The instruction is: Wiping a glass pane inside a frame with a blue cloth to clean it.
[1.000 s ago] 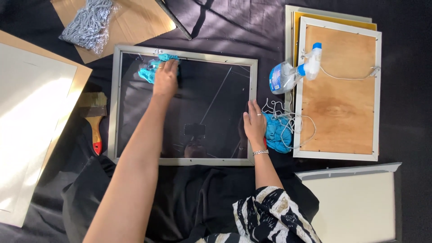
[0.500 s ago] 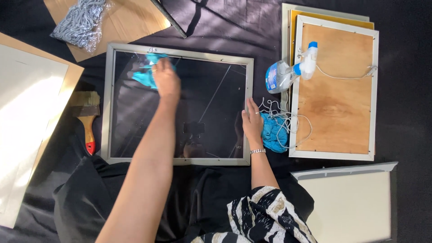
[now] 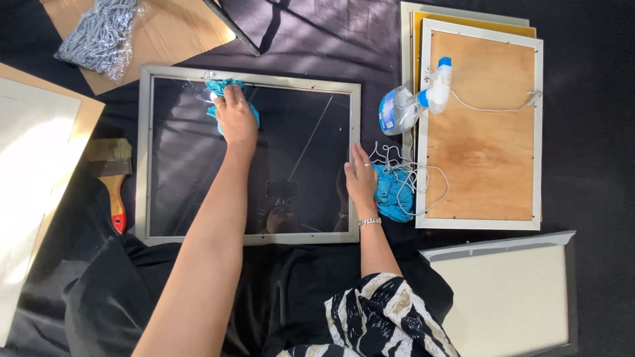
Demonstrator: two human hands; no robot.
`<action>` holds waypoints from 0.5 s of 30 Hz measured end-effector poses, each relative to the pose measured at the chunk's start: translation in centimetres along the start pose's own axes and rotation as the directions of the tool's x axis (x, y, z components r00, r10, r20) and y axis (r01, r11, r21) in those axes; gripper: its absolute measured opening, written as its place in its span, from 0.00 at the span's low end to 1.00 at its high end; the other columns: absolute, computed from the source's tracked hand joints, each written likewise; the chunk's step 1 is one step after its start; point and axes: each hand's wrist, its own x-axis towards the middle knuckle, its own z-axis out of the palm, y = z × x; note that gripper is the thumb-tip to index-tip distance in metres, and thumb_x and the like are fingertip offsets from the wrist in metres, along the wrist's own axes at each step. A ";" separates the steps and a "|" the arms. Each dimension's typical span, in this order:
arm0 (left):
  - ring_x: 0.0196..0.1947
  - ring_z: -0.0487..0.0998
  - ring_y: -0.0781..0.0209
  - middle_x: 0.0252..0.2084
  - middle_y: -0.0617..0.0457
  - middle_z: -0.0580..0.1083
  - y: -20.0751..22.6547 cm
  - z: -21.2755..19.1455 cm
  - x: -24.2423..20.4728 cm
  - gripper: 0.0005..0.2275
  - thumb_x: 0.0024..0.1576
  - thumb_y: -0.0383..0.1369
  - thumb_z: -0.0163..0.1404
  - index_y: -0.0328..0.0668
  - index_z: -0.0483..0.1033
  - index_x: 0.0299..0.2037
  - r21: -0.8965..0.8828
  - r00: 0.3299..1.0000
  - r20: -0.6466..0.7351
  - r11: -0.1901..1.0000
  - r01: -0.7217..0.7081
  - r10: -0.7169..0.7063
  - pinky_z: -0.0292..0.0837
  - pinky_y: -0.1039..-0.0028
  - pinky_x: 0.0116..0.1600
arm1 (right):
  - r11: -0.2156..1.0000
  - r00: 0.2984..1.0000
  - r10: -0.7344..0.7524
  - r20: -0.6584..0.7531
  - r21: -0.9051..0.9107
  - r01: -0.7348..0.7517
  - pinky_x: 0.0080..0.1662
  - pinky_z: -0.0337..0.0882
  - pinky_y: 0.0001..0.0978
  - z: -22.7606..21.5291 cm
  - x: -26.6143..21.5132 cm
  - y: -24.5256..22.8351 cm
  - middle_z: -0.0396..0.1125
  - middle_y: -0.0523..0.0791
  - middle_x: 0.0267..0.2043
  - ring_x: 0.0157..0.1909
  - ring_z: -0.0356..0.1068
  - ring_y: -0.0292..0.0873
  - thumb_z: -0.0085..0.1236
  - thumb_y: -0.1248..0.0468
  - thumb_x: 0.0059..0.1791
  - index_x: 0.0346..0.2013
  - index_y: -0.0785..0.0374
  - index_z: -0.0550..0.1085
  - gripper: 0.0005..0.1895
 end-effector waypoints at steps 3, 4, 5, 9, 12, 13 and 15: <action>0.38 0.73 0.51 0.49 0.52 0.71 2.7 -1.2 0.2 0.13 0.56 0.27 0.49 0.41 0.76 0.51 -0.116 0.980 0.163 0.985 0.132 -0.112 0.77 0.68 0.35 | 0.999 0.999 0.038 0.018 0.012 -0.039 0.64 0.56 0.44 -0.3 -0.2 -0.9 0.50 0.33 0.77 0.72 0.57 0.44 0.45 0.53 0.56 0.74 0.42 0.61 0.29; 0.38 0.73 0.51 0.49 0.52 0.71 3.9 -1.3 0.0 0.13 0.56 0.27 0.49 0.41 0.76 0.51 -0.117 0.980 0.162 0.984 0.131 -0.112 0.77 0.68 0.35 | 0.999 0.999 0.038 0.017 0.012 -0.039 0.64 0.56 0.44 -0.4 -0.2 -1.0 0.50 0.33 0.77 0.72 0.57 0.44 0.45 0.53 0.56 0.74 0.42 0.61 0.29; 0.39 0.73 0.50 0.50 0.50 0.71 5.0 -1.4 -0.2 0.15 0.54 0.27 0.51 0.39 0.76 0.52 -0.163 0.979 0.175 0.978 0.132 -0.103 0.76 0.67 0.37 | 0.999 0.999 0.047 0.025 0.013 -0.047 0.64 0.55 0.44 -0.4 -0.2 -1.2 0.50 0.33 0.77 0.72 0.57 0.43 0.45 0.52 0.56 0.74 0.41 0.60 0.29; 0.42 0.73 0.49 0.53 0.47 0.71 11.0 -2.2 -1.1 0.17 0.55 0.26 0.49 0.37 0.76 0.56 -0.275 0.968 0.251 0.958 0.082 -0.010 0.72 0.67 0.44 | 0.997 0.996 0.077 0.045 0.008 -0.078 0.66 0.53 0.44 -0.5 -0.1 -1.4 0.49 0.32 0.77 0.74 0.55 0.43 0.43 0.52 0.56 0.74 0.40 0.59 0.29; 0.48 0.72 0.44 0.60 0.41 0.69 15.6 -2.1 -2.3 0.24 0.52 0.27 0.51 0.33 0.70 0.62 -0.370 0.964 0.258 0.928 0.045 0.056 0.72 0.63 0.47 | 0.996 0.995 0.088 0.053 -0.018 -0.087 0.66 0.53 0.44 -0.4 -0.1 -1.3 0.49 0.32 0.77 0.74 0.54 0.42 0.44 0.51 0.56 0.74 0.40 0.59 0.29; 0.48 0.72 0.44 0.60 0.41 0.69 15.5 -1.4 -2.3 0.24 0.52 0.27 0.51 0.33 0.70 0.62 -0.371 0.965 0.258 0.928 0.044 0.058 0.72 0.63 0.47 | 0.996 0.995 0.090 0.051 -0.017 -0.089 0.66 0.53 0.44 -0.6 0.1 -1.2 0.49 0.32 0.77 0.74 0.54 0.42 0.44 0.51 0.56 0.74 0.40 0.59 0.29; 0.50 0.70 0.44 0.63 0.41 0.67 14.9 -0.3 -2.7 0.28 0.50 0.26 0.55 0.33 0.67 0.64 -0.414 0.950 0.253 0.908 -0.063 0.182 0.73 0.63 0.47 | 0.997 0.996 0.076 0.045 -0.006 -0.076 0.66 0.53 0.46 -0.7 -0.1 -1.3 0.49 0.33 0.77 0.74 0.54 0.43 0.45 0.53 0.56 0.74 0.39 0.59 0.30</action>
